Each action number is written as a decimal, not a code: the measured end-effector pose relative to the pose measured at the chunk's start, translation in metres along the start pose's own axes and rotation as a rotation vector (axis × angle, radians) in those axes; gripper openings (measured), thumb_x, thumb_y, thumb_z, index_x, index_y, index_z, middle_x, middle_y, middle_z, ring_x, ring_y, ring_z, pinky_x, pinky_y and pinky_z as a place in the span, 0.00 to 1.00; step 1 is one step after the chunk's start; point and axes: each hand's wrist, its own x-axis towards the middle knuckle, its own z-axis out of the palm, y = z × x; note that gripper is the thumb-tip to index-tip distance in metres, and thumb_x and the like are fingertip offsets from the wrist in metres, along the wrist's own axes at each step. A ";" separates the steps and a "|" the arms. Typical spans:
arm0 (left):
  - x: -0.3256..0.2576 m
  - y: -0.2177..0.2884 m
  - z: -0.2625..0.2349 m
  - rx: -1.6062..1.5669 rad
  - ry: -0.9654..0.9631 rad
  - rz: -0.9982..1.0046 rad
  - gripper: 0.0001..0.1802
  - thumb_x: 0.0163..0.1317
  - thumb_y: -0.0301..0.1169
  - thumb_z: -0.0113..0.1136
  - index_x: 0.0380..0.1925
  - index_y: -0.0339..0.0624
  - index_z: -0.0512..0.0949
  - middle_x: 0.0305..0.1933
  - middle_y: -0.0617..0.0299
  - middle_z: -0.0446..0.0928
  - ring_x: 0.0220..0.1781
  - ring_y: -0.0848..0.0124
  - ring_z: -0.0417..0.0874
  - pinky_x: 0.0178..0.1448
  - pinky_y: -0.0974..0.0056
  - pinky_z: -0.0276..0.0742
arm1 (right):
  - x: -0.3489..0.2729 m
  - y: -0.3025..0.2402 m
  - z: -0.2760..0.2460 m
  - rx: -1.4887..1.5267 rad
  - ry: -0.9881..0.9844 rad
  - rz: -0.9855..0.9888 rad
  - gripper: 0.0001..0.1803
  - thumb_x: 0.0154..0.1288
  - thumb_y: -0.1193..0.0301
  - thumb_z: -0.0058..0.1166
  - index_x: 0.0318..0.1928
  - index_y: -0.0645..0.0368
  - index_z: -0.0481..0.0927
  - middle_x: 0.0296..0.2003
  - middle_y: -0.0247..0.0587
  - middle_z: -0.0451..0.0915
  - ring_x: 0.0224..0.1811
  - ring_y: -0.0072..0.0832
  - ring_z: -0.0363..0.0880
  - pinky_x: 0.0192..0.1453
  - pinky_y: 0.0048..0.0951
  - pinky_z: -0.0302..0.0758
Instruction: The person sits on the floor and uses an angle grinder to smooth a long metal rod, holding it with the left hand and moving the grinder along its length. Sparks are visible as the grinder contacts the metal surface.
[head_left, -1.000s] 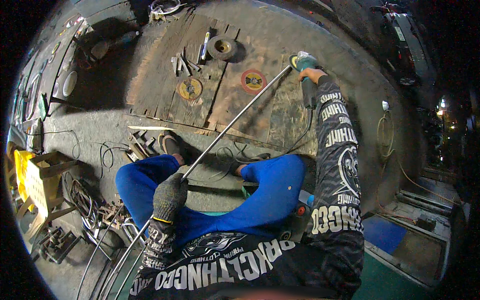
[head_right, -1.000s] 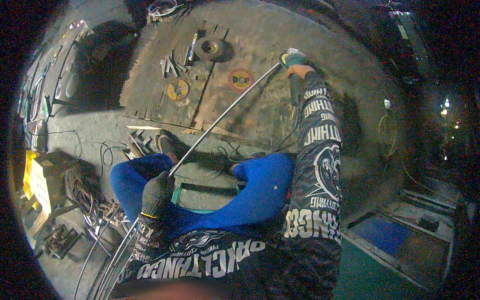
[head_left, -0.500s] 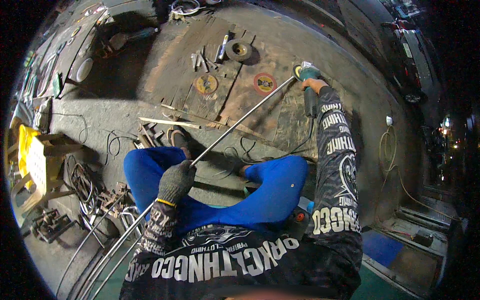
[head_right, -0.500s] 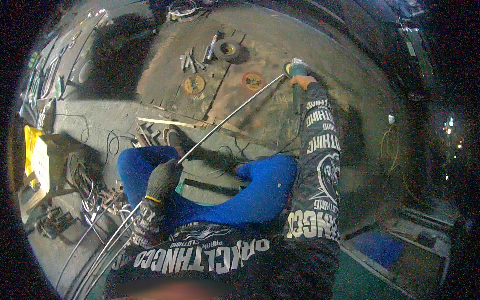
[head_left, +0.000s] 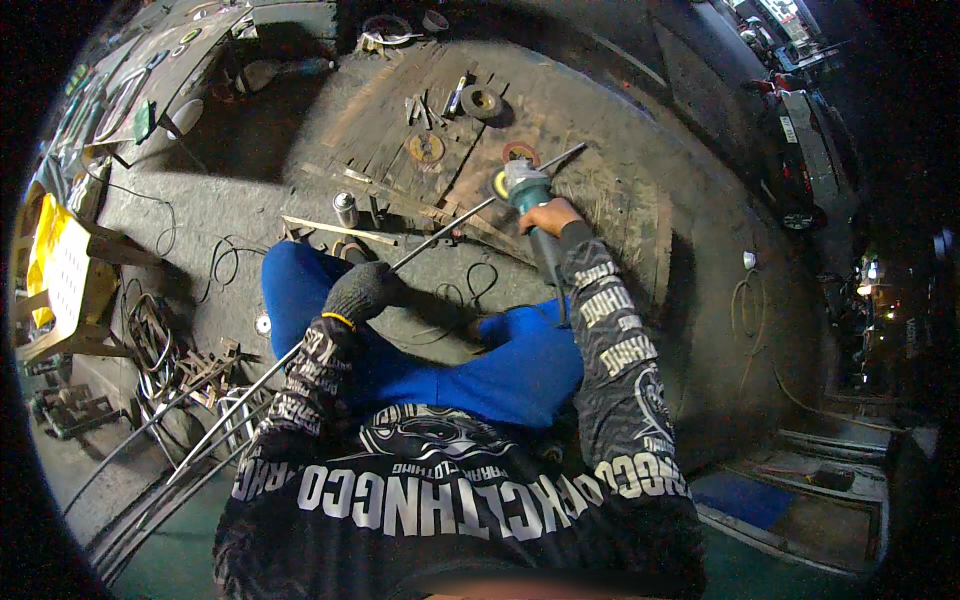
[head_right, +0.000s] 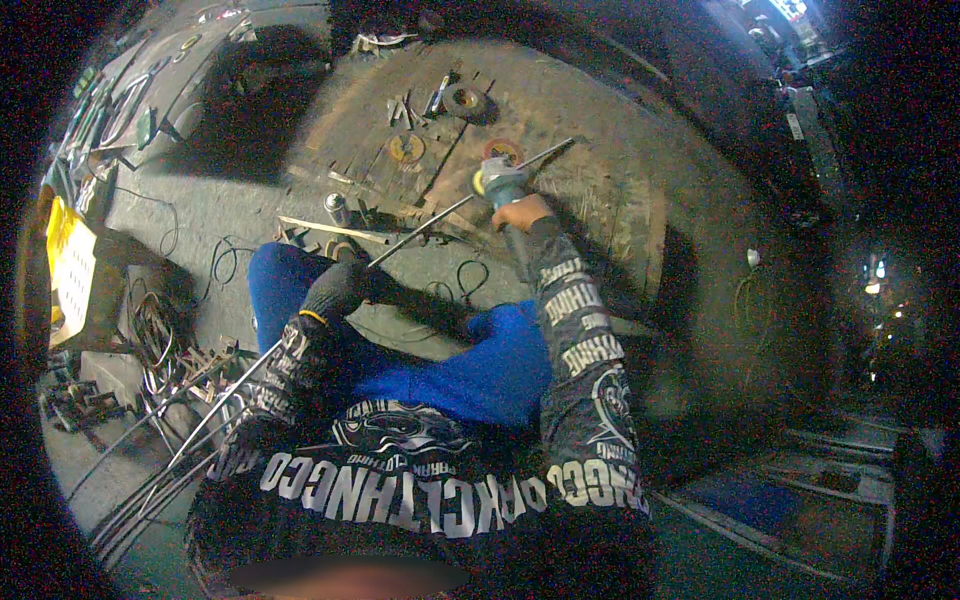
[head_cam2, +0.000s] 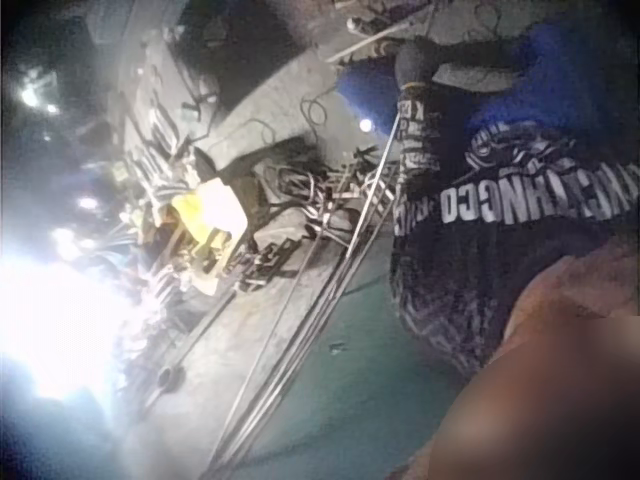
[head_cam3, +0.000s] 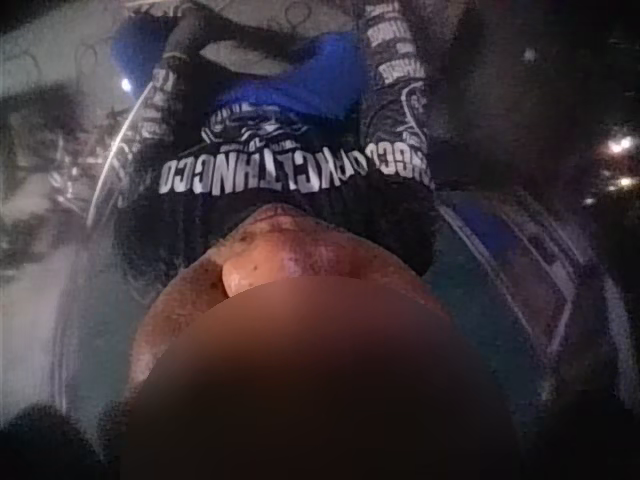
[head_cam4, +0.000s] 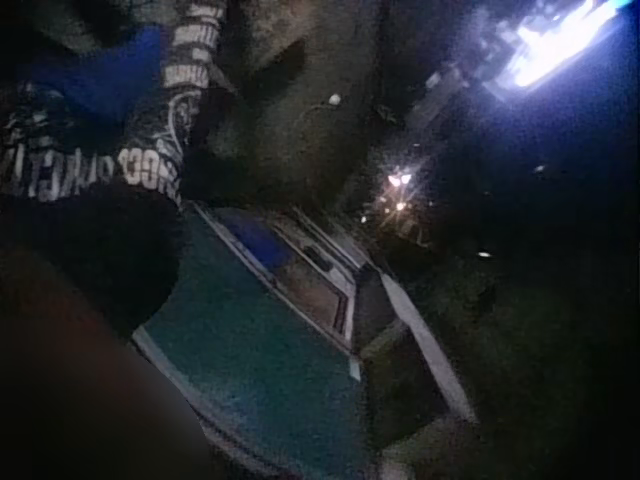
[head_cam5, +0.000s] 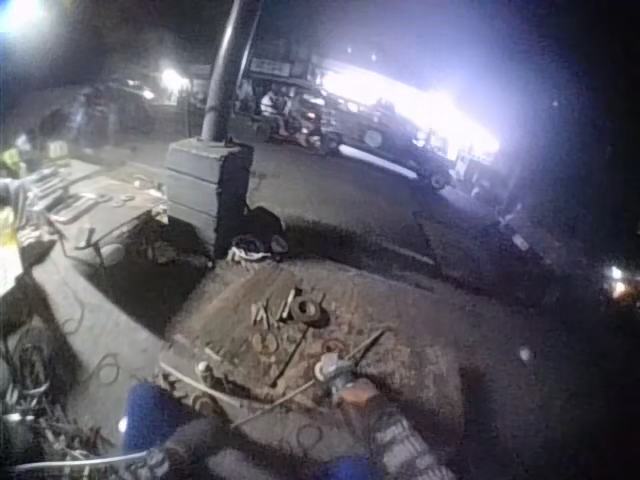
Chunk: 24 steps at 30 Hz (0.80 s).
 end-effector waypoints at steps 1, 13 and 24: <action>-0.001 -0.002 0.001 0.051 0.014 0.100 0.08 0.57 0.32 0.62 0.33 0.41 0.84 0.36 0.46 0.82 0.44 0.47 0.86 0.46 0.48 0.83 | -0.010 -0.010 0.008 0.023 0.044 0.026 0.33 0.36 0.52 0.75 0.34 0.72 0.85 0.40 0.56 0.86 0.42 0.42 0.85 0.47 0.38 0.80; 0.080 -0.099 0.076 0.119 -0.041 0.238 0.08 0.52 0.32 0.64 0.28 0.39 0.84 0.33 0.46 0.84 0.38 0.47 0.85 0.42 0.48 0.79 | -0.035 -0.094 0.069 0.102 0.037 0.083 0.40 0.32 0.55 0.78 0.45 0.73 0.85 0.51 0.62 0.84 0.53 0.47 0.86 0.57 0.39 0.82; 0.078 -0.097 0.066 0.233 0.022 0.393 0.09 0.52 0.32 0.62 0.30 0.38 0.84 0.32 0.43 0.82 0.39 0.45 0.85 0.44 0.47 0.79 | -0.027 -0.076 0.059 0.096 0.074 0.113 0.44 0.33 0.49 0.75 0.46 0.75 0.84 0.50 0.65 0.84 0.50 0.49 0.85 0.55 0.41 0.80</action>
